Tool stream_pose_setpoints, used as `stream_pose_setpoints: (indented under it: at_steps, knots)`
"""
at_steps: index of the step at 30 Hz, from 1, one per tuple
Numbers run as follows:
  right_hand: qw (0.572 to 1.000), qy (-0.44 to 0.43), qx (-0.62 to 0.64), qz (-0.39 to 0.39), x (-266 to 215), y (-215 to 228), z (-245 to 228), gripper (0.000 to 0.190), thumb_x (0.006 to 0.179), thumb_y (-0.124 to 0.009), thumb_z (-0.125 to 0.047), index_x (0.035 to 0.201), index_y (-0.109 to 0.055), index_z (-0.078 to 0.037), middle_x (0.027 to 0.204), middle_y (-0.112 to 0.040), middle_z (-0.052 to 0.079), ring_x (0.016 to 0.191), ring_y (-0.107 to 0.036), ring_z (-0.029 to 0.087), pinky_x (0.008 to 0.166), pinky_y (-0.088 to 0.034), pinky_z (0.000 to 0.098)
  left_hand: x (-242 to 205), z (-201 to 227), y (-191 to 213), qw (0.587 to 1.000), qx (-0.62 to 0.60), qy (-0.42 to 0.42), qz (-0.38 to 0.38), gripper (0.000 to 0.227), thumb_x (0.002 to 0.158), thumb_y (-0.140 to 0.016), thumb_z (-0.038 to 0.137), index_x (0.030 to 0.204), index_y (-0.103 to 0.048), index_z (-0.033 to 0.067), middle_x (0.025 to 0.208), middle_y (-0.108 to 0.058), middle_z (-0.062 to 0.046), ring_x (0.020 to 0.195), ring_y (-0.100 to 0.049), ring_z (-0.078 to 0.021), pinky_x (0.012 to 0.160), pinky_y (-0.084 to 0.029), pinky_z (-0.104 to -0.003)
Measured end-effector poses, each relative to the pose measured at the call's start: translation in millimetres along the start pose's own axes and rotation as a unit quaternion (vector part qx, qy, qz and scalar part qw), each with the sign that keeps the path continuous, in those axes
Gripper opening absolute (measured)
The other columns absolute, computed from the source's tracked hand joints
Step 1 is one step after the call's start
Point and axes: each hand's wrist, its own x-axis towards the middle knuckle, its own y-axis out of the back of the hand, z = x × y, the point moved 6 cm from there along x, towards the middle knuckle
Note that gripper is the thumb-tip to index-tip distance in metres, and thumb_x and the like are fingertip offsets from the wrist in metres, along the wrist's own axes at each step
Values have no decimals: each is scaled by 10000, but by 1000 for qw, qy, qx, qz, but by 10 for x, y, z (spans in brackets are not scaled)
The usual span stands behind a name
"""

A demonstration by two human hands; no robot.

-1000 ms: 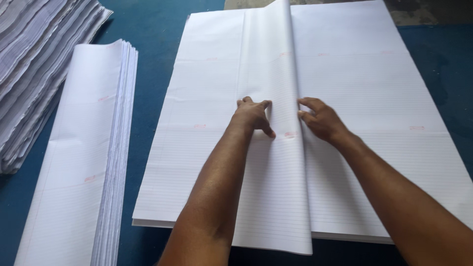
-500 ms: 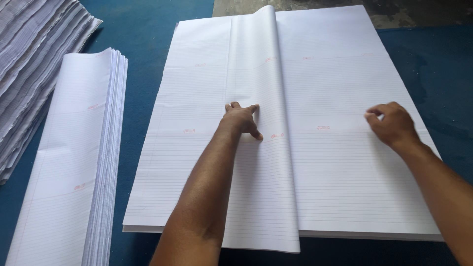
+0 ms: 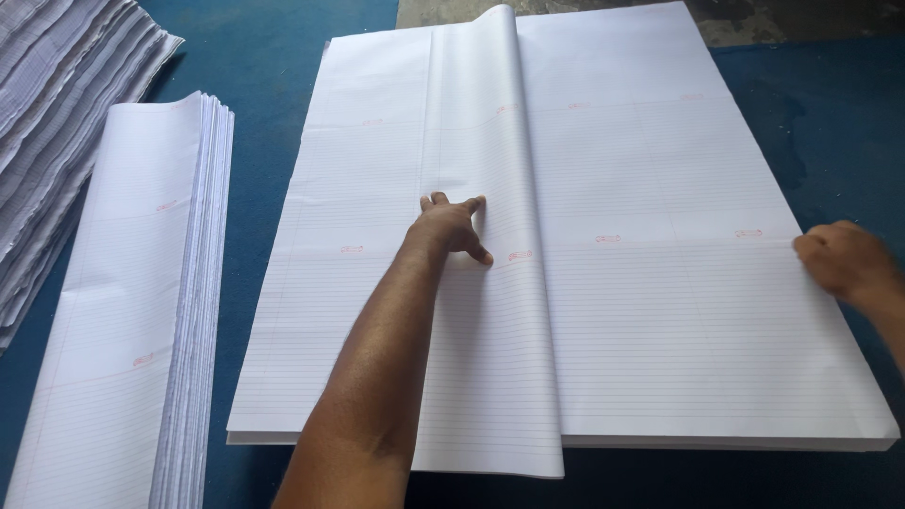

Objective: The person folds a large sheet of lined paper in half lengthwise, then folds it again to create a quarter-width strip. They use a small dark tool to press and crease the folds. The folded paper is placed on a stack of similar sheets.

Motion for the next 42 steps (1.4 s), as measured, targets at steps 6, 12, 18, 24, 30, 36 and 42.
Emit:
stream_pose_setpoints:
  at_steps: [6, 12, 18, 24, 30, 36, 42]
  knots:
    - [982, 61, 178, -19, -1, -98, 367, 281, 1035, -598, -196, 996, -746, 40, 716, -681, 142, 604, -702, 249, 631, -598, 419, -2, 2, 16, 1000, 2, 2, 1, 1136, 655, -909, 397, 1575, -244, 433, 1683, -18, -203, 1554, 50, -397, 1185, -294, -643]
    - [959, -70, 184, -205, -160, -470, 565, 243, 972, -663, -17, 1204, -716, 31, 966, -750, 220, 787, -782, 316, 678, -658, 437, 11, 3, 3, 1000, 5, 0, 2, 1139, 653, -911, 403, 1576, -245, 431, 1681, -18, -209, 1552, 52, -400, 1187, -289, -639]
    - [957, -85, 185, -206, -412, -535, 500, 466, 839, -813, 4, 1269, -656, 87, 1052, -773, 304, 852, -800, 387, 738, -672, 476, 37, -16, -17, 1000, 0, 0, 1, 1148, 648, -909, 403, 1577, -237, 434, 1680, -11, -212, 1550, 58, -402, 1184, -294, -642]
    - [919, -167, 303, -191, -520, -573, 538, 521, 811, -818, 62, 1269, -581, 134, 1025, -687, 366, 754, -766, 457, 594, -630, 548, 36, -23, -12, 1000, -5, -1, 1, 1154, 639, -917, 398, 1575, -244, 436, 1681, -9, -209, 1551, 67, -396, 1183, -294, -640]
    - [933, -188, 214, -219, -430, -582, 608, 449, 847, -771, -7, 1238, -596, 129, 960, -698, 348, 723, -765, 438, 583, -639, 530, -32, 5, 42, 1000, -10, -2, 3, 1121, 636, -923, 393, 1563, -294, 431, 1680, -66, -199, 1555, 17, -398, 1168, -326, -644]
    - [941, -166, 196, -220, -162, -344, 489, 400, 864, -711, -30, 1212, -585, 121, 917, -692, 342, 701, -751, 430, 575, -635, 533, -18, -39, 146, 1000, -5, -20, 23, 992, 698, -895, 347, 1530, -367, 458, 1648, -252, -156, 1536, -207, -353, 1169, -389, -576]
    - [949, -135, 173, -228, 305, -52, 351, 356, 881, -651, -53, 1187, -574, 114, 875, -686, 335, 679, -738, 422, 567, -631, 537, 133, -61, 143, 997, 40, -36, 56, 787, 886, -687, 266, 1551, -298, 430, 1618, -253, -201, 1486, -264, -399, 1178, -350, -546]
